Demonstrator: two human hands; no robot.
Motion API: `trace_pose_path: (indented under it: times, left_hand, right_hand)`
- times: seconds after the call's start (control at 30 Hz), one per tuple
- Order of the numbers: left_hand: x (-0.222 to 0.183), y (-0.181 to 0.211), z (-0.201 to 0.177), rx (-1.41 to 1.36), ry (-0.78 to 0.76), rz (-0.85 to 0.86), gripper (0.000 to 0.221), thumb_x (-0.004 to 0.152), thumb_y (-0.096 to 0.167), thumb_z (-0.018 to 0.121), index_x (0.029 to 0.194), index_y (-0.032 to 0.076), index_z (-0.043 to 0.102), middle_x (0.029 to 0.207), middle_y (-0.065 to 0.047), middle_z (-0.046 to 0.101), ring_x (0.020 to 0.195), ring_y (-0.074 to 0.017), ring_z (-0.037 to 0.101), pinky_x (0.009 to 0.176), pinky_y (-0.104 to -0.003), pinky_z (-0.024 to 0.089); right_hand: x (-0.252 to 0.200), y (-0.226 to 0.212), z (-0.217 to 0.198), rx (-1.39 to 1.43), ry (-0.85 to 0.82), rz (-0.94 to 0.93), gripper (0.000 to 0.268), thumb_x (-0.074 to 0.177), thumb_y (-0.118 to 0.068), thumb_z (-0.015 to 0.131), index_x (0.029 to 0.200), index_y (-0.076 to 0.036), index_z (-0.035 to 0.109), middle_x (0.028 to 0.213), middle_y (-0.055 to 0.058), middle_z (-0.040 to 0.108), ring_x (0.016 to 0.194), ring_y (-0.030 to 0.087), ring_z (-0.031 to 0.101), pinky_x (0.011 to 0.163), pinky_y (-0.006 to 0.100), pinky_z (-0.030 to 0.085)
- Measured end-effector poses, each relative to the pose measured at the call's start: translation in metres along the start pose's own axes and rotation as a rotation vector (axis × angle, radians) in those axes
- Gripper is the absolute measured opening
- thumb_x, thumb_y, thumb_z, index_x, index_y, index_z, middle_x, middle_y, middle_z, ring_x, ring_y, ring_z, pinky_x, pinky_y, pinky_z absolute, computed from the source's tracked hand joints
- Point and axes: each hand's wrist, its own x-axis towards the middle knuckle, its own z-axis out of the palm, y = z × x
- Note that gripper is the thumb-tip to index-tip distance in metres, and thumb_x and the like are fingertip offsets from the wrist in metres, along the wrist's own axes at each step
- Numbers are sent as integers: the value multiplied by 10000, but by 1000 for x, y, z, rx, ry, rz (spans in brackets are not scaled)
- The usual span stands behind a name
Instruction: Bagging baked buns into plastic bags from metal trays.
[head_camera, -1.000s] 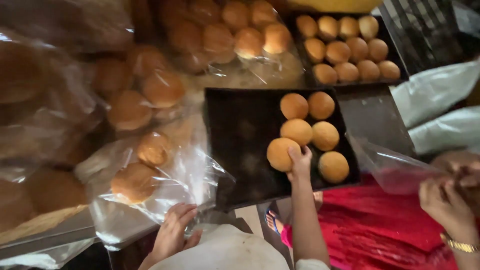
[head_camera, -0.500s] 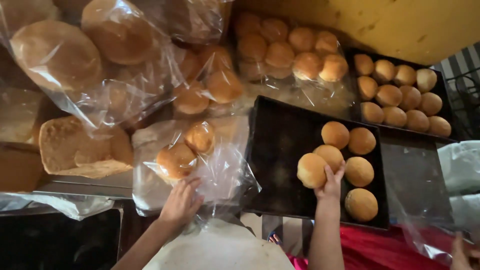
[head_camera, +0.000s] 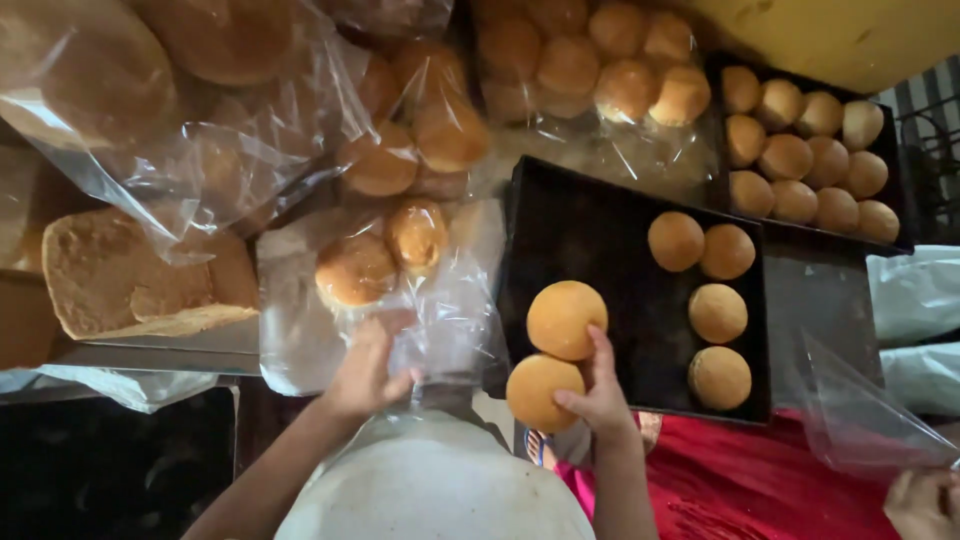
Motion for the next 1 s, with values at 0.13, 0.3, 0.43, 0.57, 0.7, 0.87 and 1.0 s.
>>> trace_pose_path:
  times: [0.13,0.3,0.43,0.57,0.7,0.87,1.0]
  left_hand:
    - [-20,30,-2,-8,-94,280,799,751,443,821,1347,39,474,1329,-205,521,1289,-414,486,1120,-623,306]
    - [-52,3,30,-36,-42,339,728,738,278,848,1311,55,458,1314,-195,499,1261,-425,480,1101,-595,350]
    - [-60,-10,35,-194,65,290,506,758,111,815,1146,84,493,1217,-136,542,1150,-347,522,1003,-482,428]
    - [-55,-5,27,-265,22,295,313,788,60,801,990,116,569,1079,-78,621,1041,-289,582,920,-432,443]
    - [-52,5,30,-286,21,305,286,801,49,791,1010,100,604,1047,-81,628,1005,-289,588,900,-419,443]
    - [-50,28,31,-192,36,268,314,758,39,782,1040,125,671,1010,-43,650,971,-266,606,877,-408,452]
    - [-50,45,28,-89,109,280,343,732,34,782,1052,126,698,985,-33,653,944,-263,612,848,-404,445]
  right_hand:
    - [-19,2,0,-132,-54,68,1210,668,-127,908,1619,-141,160,1574,181,358,1451,312,366,1169,446,340]
    - [-54,-11,0,-247,-85,299,1163,663,-129,916,1572,-150,190,1492,178,443,1382,313,460,1122,438,417]
    - [-73,-49,30,-531,-126,365,1005,643,-127,932,1486,-116,385,1495,149,424,1374,286,451,1117,393,409]
    - [-95,-66,42,-791,-262,333,908,658,-147,935,1451,-140,491,1484,161,452,1409,295,414,1165,393,330]
    - [-75,-101,82,-727,-401,414,872,683,-175,886,1456,-173,483,1504,151,429,1398,308,445,1144,385,389]
    - [-53,-97,94,-765,-618,393,833,715,-230,811,1487,-184,502,1488,148,510,1378,312,545,1131,360,452]
    - [-18,-95,101,-860,-761,294,899,697,-217,853,1513,-192,478,1486,178,459,1378,351,460,1162,374,358]
